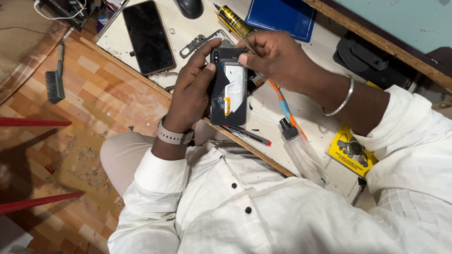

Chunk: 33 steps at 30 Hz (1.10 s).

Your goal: The person sits at a repair workbench and pries open the back cover of a smartphone using a thin pry tool, working the tool around the edges of the device. They hold the phone steady with one hand while levering the cover away, exposing the internal battery and frame, and continue separating the cover from the body.

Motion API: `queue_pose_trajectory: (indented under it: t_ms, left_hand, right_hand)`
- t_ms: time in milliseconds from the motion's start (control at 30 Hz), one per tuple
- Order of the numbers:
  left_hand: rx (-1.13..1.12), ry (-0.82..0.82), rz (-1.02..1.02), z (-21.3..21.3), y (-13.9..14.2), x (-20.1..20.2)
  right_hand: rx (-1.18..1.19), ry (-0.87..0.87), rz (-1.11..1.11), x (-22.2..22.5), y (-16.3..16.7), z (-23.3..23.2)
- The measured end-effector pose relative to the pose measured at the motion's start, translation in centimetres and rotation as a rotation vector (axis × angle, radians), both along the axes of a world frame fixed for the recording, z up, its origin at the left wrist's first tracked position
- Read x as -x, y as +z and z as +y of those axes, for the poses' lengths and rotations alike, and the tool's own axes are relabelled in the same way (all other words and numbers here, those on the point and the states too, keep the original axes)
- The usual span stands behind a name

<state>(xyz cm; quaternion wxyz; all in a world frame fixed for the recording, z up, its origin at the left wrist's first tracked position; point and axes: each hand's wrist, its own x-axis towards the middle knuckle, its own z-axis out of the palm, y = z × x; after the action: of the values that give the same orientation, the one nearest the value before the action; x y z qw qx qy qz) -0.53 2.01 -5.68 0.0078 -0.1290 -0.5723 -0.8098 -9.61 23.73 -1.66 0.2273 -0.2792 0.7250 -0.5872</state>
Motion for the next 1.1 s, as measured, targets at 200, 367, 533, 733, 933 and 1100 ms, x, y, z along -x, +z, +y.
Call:
queue_pose_trajectory:
  t_ms: [200, 367, 533, 733, 933, 1100]
  left_hand:
    - [-0.015, 0.113, -0.098, 0.0, -0.7, 0.6]
    - [-0.006, 0.199, -0.106, 0.3, -0.5, 0.9]
    - [0.281, 0.285, -0.046, 0.4, 0.1, 0.3]
    - [0.257, 0.154, 0.015, 0.5, 0.4, 0.0]
    - [0.182, 0.161, -0.041, 0.5, 0.5, -0.1]
    - [0.212, 0.208, 0.003, 0.7, 1.0, -0.2]
  right_hand:
    - [0.103, -0.039, -0.138, 0.3, 0.7, 0.7]
    - [0.137, -0.117, -0.186, 0.9, 0.9, 0.9]
    - [0.219, -0.133, -0.250, 1.3, 0.3, 0.9]
    - [0.263, -0.117, -0.219, 1.2, -0.3, 1.0]
    - [0.234, -0.128, -0.209, 1.2, -0.3, 1.1]
    - [0.217, -0.142, -0.222, 1.2, -0.2, 1.1]
